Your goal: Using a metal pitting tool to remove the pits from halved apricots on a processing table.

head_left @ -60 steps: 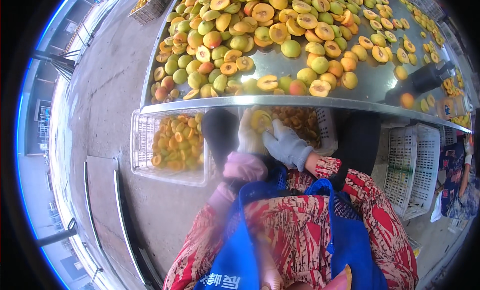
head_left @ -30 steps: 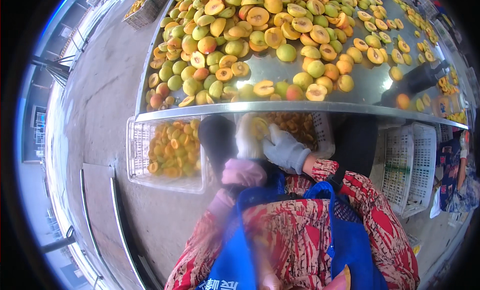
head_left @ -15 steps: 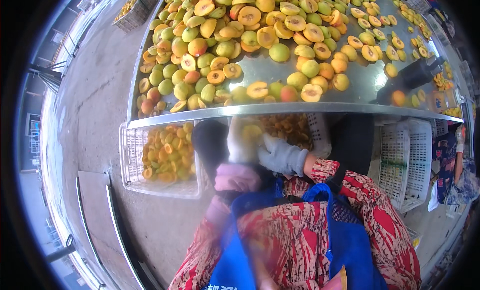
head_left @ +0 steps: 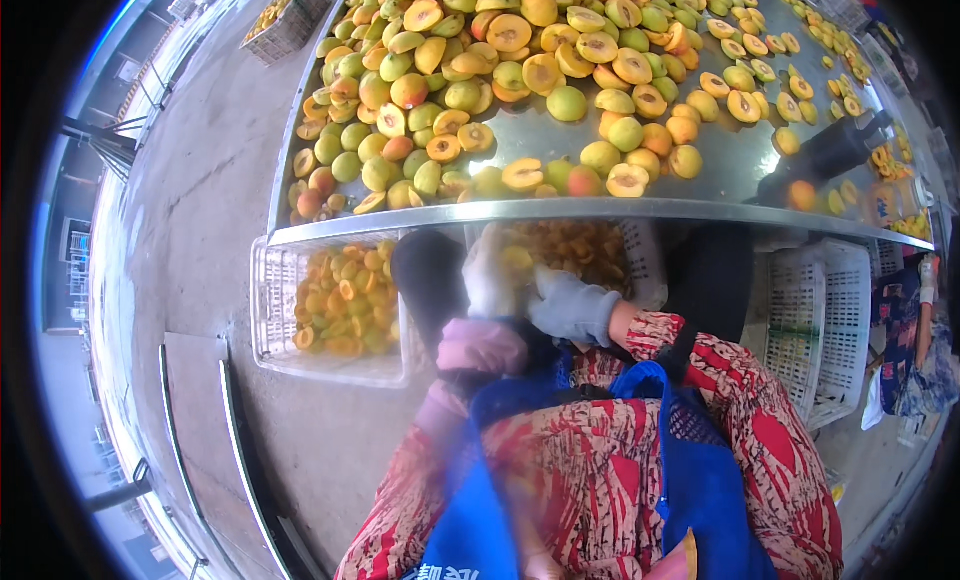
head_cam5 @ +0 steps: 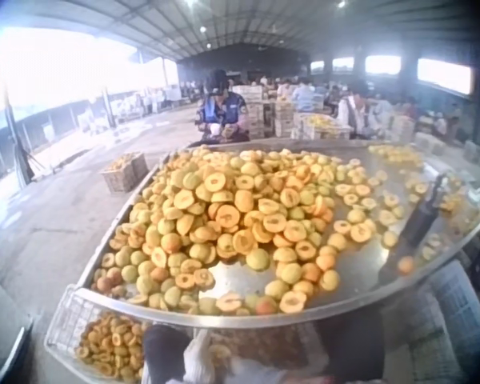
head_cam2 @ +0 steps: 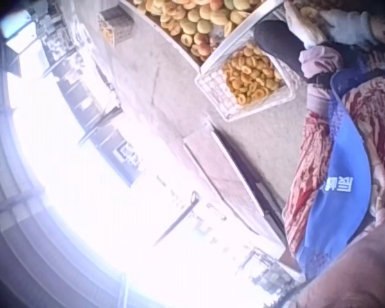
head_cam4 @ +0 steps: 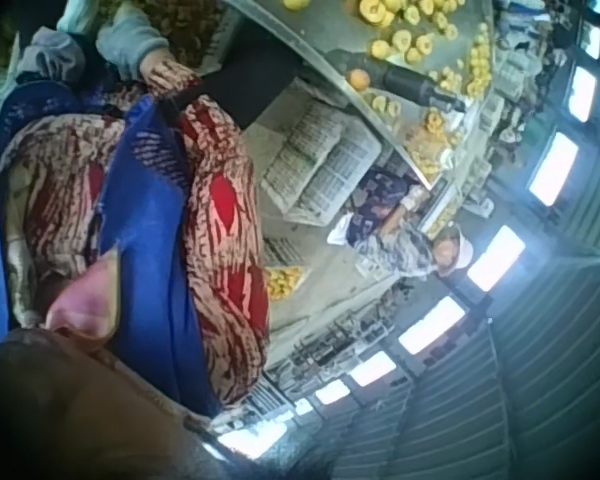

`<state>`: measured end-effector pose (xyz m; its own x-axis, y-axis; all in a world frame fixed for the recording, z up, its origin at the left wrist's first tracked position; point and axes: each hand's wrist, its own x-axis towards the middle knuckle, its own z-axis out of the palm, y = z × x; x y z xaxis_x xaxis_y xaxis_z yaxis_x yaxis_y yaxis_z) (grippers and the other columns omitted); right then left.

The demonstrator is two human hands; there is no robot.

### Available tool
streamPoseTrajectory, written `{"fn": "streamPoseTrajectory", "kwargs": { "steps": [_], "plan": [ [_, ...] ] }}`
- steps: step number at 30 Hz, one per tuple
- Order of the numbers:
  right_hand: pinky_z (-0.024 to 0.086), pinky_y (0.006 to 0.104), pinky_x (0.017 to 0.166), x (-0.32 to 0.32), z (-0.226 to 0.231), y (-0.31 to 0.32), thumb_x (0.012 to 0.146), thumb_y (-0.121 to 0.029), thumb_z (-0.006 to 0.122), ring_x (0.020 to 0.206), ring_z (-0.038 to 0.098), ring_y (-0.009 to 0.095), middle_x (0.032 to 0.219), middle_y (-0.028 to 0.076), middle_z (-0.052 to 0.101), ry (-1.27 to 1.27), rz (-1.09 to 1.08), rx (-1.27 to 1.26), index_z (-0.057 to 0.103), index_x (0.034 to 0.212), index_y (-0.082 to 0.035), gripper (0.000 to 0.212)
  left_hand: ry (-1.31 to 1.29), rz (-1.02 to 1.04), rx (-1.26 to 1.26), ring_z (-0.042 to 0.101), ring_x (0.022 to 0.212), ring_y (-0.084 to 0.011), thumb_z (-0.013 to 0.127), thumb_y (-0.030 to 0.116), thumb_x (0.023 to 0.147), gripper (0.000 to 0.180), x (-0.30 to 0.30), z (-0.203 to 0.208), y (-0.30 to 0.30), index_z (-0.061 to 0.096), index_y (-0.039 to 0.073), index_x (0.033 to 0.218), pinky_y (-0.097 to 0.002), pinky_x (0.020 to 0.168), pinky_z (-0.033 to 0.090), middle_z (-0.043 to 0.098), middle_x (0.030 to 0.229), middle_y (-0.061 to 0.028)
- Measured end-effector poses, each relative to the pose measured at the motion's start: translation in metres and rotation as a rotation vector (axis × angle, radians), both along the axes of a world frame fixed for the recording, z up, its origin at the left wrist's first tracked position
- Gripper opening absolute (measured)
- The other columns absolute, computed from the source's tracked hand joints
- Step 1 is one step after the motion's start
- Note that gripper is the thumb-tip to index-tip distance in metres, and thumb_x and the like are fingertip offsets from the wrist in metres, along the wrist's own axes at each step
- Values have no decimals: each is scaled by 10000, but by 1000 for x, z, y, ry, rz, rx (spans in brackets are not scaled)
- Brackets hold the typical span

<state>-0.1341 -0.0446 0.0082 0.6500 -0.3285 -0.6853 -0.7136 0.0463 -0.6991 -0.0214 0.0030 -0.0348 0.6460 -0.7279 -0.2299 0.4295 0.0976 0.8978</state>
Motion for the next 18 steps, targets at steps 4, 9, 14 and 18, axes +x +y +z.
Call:
{"fn": "streamPoseTrajectory", "kwargs": {
  "steps": [4,9,14,18],
  "plan": [
    [519,395,602,0,-1,-2,858,-292,519,695,660,295,856,199,649,-40,-14,-3,533,1084,6,374,114,54,124,499,505,-105,541,291,941,305,-4,8,0,591,-6,889,-201,423,388,621,744,-87],
    [514,418,716,-2,-21,1,851,-247,525,829,653,357,903,220,654,-136,127,-490,547,1084,12,349,217,-30,38,487,518,-80,543,362,936,391,6,-1,6,629,3,806,-213,412,366,617,671,-71],
    [492,416,784,0,21,-2,845,-225,526,905,632,356,931,233,649,-3,17,28,561,1069,19,333,129,-4,187,558,618,-144,497,279,937,336,-4,14,6,644,-18,883,-245,560,443,624,723,-86],
    [508,355,588,-7,-53,4,849,-220,512,642,638,237,770,154,644,-321,129,-557,577,1028,13,301,130,-78,146,551,586,-138,495,342,938,410,3,12,9,657,-22,845,-240,538,430,618,700,-88]
  ]
}}
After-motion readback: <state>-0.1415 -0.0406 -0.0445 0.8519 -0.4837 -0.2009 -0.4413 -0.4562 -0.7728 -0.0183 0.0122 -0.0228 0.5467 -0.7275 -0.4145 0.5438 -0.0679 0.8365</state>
